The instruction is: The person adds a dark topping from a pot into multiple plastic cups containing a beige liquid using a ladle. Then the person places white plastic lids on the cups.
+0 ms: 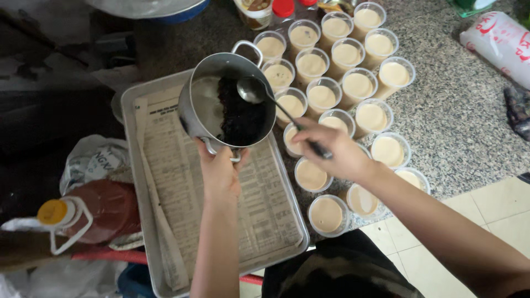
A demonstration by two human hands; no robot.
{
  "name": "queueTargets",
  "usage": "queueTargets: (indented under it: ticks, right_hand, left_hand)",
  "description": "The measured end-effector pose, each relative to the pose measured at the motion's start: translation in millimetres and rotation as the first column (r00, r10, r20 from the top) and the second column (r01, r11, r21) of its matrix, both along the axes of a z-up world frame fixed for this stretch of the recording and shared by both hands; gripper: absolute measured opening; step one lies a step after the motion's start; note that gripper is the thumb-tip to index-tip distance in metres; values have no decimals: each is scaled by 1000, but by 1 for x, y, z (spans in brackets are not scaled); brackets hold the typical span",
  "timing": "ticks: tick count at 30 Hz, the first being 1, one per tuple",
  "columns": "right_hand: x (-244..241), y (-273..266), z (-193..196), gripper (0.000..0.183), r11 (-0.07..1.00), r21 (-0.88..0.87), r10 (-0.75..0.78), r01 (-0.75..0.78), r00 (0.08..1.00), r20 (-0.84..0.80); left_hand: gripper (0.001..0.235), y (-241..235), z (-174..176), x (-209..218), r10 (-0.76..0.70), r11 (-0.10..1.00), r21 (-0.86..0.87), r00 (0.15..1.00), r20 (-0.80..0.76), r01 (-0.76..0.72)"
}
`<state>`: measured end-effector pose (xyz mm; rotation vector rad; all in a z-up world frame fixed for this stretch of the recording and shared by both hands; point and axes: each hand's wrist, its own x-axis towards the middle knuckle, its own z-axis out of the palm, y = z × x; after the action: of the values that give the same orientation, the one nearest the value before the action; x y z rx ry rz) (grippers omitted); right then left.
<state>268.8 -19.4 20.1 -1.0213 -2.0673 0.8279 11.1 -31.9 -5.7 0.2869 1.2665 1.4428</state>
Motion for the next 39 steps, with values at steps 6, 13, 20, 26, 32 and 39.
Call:
queueTargets:
  ticks: [6,13,20,26,32,39]
  right_hand:
    - [-25,-30,2,16,952,-306,-22,2,998,-62]
    - [-19,-28,6,16,690,-716,-476,-111,675,-563]
    - [-11,-32,27,16,728,-678,-469,-106,644,-604]
    - [3,-33,40,18,764,-645,-478,-15,659,-581]
    - [32,-29,48,17,792,-610,-511,23,572,-642]
    - [43,-24,10,17,853,-480,-460,206,732,-503]
  left_hand:
    - [92,-17,6,-1,-5,997,-74,999,-39,2]
    - [93,-33,3,-9,3,1000,-10,1000,1,-3]
    - [91,-39,3,-4,-20,999,-34,1000,22,20]
    - [96,-38,3,4,8,998,-66,999,43,-5]
    - [97,-36,12,9,30,988,-155,998,52,-21]
    - [99,-34,11,10,23,990,-140,999,41,-17]
